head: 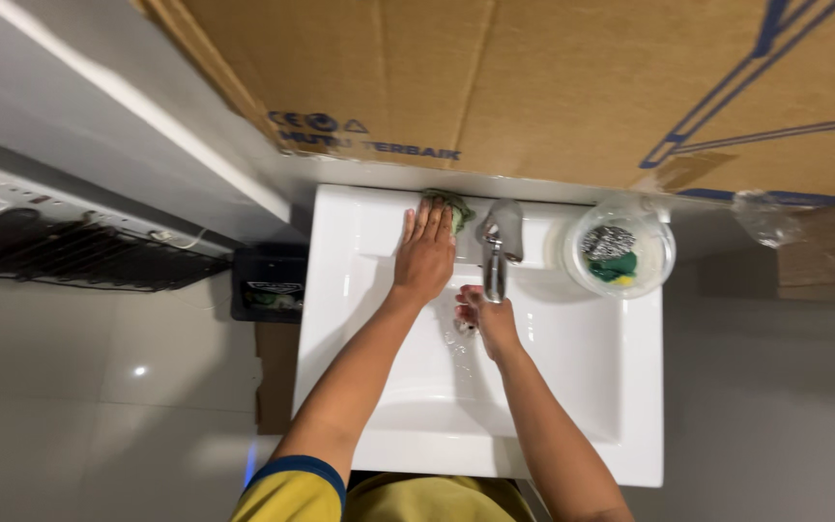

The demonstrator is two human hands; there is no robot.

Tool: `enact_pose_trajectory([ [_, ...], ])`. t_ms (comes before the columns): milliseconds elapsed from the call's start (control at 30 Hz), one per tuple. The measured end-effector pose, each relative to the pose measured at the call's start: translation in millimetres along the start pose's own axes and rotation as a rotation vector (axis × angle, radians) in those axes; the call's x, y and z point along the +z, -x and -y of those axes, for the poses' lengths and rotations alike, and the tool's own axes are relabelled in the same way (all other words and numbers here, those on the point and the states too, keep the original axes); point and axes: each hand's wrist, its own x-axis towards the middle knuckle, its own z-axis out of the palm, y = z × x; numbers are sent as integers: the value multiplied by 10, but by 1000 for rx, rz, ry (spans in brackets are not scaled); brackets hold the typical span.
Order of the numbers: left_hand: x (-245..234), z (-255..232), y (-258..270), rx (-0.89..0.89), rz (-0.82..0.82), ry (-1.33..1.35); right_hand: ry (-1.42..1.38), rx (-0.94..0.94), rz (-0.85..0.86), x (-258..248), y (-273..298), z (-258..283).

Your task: The person cleans a white sink and a chrome faucet by hand using a green cloth and water. They wipe the rim, basin, faucet, and drain area, then rinse the cloth under the tap.

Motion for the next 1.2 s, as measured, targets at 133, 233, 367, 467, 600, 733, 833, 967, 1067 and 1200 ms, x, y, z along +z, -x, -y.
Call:
enact_pose_trajectory([
  [133, 80, -97, -105, 73, 21, -3, -9, 14, -34, -277, 73, 0],
  [233, 181, -83, -110, 137, 86, -85, -4, -22, -12, -463, 37, -70],
  [367, 263, -31, -8, 159, -8, -7, 11, -10, 6, -474, 66, -105],
  [467, 321, -58, 133, 136, -17, 1, 45, 22, 14, -369, 136, -13],
  [600, 415, -82, 269, 189, -39, -127, 58, 41, 30, -267, 193, 36],
  [733, 463, -196, 390, 124, -48, 36, 33, 22, 83, -247, 167, 0],
  [833, 461, -289, 477, 116, -87, 52, 36, 2, 114, -235, 181, -19],
  [967, 476, -379, 562, 94, -29, 123, 56, 11, 102, -224, 260, 63],
  [1067, 525, -421, 591, 84, -33, 157, 79, -25, 94, -223, 338, 167],
  [1200, 625, -467, 612, 96, -59, 71, -7, -45, 179, -202, 374, 261],
])
